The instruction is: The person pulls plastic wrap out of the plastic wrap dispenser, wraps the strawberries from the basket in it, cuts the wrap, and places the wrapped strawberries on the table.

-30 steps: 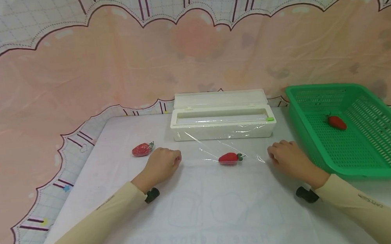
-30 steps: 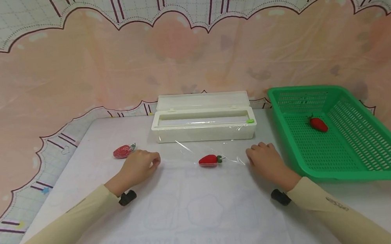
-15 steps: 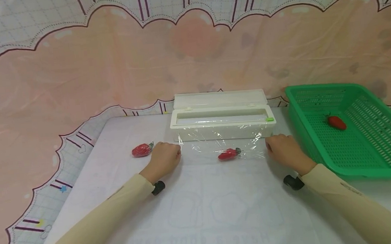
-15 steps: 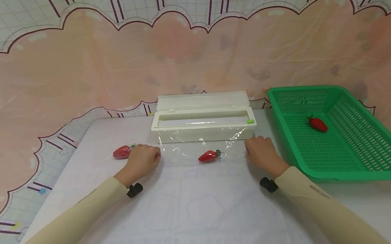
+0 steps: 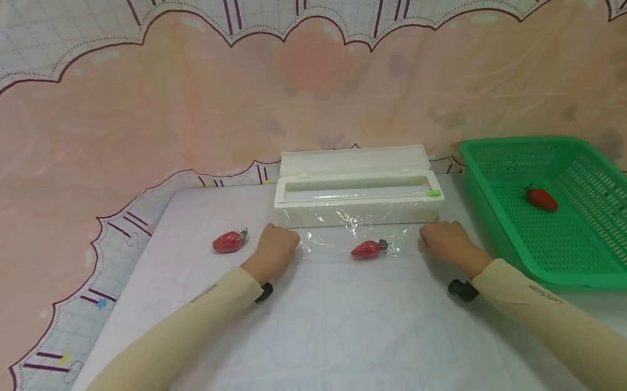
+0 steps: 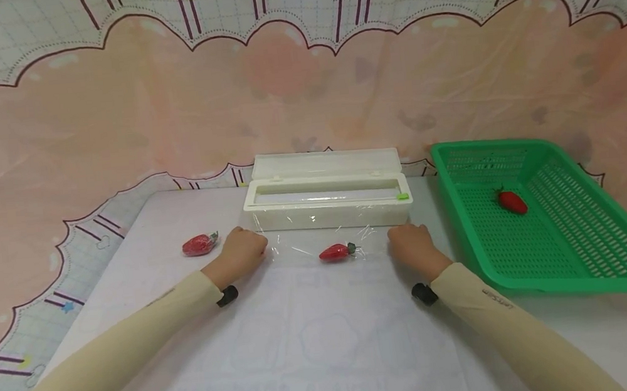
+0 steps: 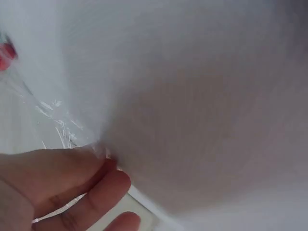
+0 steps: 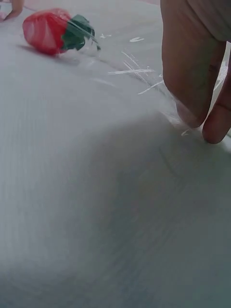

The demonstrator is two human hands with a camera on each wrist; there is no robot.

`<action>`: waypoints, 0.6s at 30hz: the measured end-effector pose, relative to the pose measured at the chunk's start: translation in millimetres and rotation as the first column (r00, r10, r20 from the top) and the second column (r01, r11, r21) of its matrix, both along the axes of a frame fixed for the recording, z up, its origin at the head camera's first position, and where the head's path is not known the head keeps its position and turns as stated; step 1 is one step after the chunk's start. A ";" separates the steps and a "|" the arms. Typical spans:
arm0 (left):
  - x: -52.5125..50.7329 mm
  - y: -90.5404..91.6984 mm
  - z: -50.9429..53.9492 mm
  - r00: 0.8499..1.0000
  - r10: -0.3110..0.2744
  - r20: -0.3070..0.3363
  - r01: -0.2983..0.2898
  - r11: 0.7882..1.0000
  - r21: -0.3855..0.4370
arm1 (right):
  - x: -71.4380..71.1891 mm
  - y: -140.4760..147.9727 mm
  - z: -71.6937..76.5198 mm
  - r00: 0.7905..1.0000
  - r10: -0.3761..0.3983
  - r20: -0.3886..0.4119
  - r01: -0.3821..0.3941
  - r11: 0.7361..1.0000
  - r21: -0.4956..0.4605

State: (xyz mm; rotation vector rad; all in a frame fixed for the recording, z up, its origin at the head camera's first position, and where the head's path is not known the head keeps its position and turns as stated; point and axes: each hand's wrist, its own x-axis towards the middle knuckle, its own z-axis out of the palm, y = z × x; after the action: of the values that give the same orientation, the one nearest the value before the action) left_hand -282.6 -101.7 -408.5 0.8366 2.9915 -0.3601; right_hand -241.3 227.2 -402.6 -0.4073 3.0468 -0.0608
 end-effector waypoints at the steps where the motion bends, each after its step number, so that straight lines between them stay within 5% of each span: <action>1: 0.3 1.4 0.7 1.000 -0.017 -0.013 0.017 1.000 -0.022 | -0.3 -0.5 -1.0 1.000 -0.004 0.009 0.004 1.000 0.006; 3: 1.5 3.9 1.8 0.995 -0.070 -0.064 0.067 0.996 -0.052 | -0.4 -1.7 -1.9 1.000 -0.008 0.012 0.008 1.000 0.017; 5: 2.6 5.9 1.9 0.976 -0.162 -0.146 0.152 0.985 -0.076 | 0.1 -2.9 -2.0 1.000 -0.013 0.013 0.013 1.000 0.026; 7: 2.7 6.7 0.3 0.936 -0.277 -0.218 0.260 0.960 -0.104 | 0.4 -3.7 -1.7 1.000 -0.015 0.010 0.015 0.999 0.033; 9: 2.9 7.0 -1.3 0.879 -0.391 -0.274 0.367 0.920 -0.135 | 0.7 -3.7 -1.1 1.000 -0.014 0.001 0.013 0.999 0.041; 11: 2.6 7.0 -2.6 0.833 -0.476 -0.282 0.451 0.880 -0.152 | 0.7 -3.1 -1.9 1.000 -0.009 -0.017 0.010 0.998 0.056; 15: 3.0 7.3 -4.5 0.777 -0.549 -0.308 0.534 0.834 -0.140 | 3.2 -2.7 -2.1 0.994 0.029 -0.105 -0.018 0.994 0.104; 18: 3.8 7.9 -3.8 0.768 -0.558 -0.313 0.542 0.828 -0.146 | 7.4 -8.4 0.1 0.970 0.125 -0.210 -0.092 0.983 0.160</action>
State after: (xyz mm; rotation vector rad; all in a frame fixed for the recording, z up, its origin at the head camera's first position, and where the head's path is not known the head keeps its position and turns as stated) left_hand -278.8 -93.8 -412.4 1.8300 2.9341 -0.6426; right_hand -234.0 218.9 -402.5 -0.6069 3.2063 0.2321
